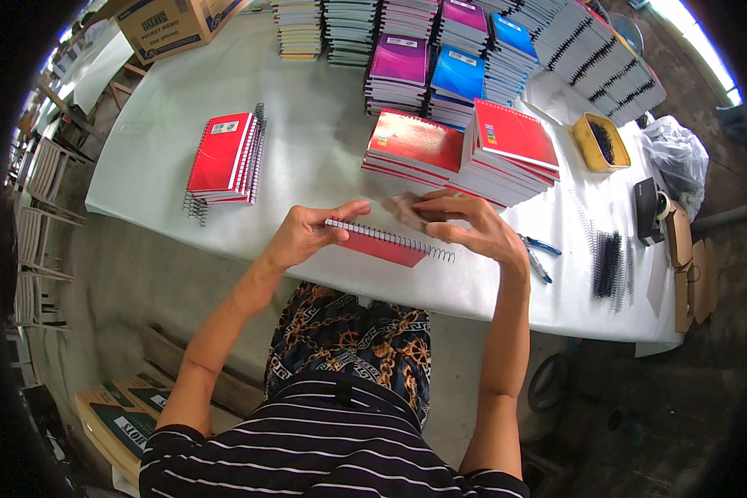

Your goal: The person repeatedly picks up a red notebook and a metal spiral binding, inserts the spiral into the notebook's holes, and places the assembled notebook on a growing stack. The person handles notebooks and spirals one at a time throughout the clip.

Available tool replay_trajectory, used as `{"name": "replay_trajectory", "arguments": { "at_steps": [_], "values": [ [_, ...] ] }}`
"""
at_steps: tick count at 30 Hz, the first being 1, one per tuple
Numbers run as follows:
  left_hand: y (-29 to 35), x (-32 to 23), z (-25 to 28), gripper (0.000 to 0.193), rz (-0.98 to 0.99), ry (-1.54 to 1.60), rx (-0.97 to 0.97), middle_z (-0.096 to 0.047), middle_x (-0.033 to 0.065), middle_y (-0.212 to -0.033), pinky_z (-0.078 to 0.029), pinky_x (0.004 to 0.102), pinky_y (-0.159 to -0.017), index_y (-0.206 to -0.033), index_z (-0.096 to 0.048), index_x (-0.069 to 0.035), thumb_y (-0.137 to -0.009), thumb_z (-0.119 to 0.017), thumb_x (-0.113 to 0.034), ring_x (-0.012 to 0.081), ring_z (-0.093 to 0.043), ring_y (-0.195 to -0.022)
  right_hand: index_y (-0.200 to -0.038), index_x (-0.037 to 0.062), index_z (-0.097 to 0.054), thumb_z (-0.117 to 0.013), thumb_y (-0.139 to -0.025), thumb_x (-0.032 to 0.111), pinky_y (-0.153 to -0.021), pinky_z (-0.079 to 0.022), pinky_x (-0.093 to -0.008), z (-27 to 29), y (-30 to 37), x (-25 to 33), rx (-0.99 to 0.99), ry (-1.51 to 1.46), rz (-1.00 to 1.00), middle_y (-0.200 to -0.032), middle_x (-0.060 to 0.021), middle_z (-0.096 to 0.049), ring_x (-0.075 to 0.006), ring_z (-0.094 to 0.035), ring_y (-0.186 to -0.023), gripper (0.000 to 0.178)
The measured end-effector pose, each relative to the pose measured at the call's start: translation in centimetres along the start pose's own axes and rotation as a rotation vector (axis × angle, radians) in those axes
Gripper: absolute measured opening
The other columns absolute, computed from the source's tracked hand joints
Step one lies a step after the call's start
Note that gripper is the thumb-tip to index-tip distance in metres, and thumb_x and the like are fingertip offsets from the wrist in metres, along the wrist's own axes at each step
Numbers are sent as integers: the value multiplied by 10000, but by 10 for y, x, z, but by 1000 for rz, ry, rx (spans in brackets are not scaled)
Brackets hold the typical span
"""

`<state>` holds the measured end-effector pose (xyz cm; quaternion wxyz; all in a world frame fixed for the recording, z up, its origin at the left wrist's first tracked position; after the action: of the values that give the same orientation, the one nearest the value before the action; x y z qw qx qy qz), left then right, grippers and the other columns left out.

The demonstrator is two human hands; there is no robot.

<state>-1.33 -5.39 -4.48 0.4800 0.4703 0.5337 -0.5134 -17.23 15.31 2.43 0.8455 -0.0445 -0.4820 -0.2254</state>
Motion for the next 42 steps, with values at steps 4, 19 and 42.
{"name": "replay_trajectory", "arguments": {
  "at_steps": [4, 19, 42],
  "values": [
    [3, -39, 22, 460, -167, -1, -138, -675, 67, -1232, -526, 251, -907, -1309, -602, -38, -893, -706, -204, 102, -635, -1042, -1110, -15, -714, -748, -768, 377, -948, -500, -424, 21, 41, -36, -336, 143, -35, -1146, -223, -660, -327, -633, -1080, 521],
    [22, -18, -70, 624, -454, -1087, -366, -640, 71, -1279, -580, 375, -840, -1411, -501, -137, -848, -730, -277, 326, -629, -1142, -1304, 143, -567, -599, -937, 149, -939, -445, -484, 8, 136, -104, -815, 968, -293, -1093, -178, -551, -357, -556, -1039, 369],
    [22, -48, -51, 645, -413, -1126, -481, -619, 65, -1311, -572, 369, -843, -1386, -535, -130, -782, -758, -138, 301, -623, -1159, -1147, 2, -650, -558, -991, 177, -583, -463, -281, -80, 51, 40, -124, -218, 0, -768, -71, -578, -126, -540, -653, 252]
  ]
}}
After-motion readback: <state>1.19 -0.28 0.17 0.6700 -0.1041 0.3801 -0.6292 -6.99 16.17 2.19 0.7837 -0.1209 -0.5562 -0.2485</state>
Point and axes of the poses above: each hand's wrist, its own y-axis away from the middle knuckle, its own z-axis out of the back of the hand, x = y × z, the point moved 4 cm from there along -y, towards the middle knuckle
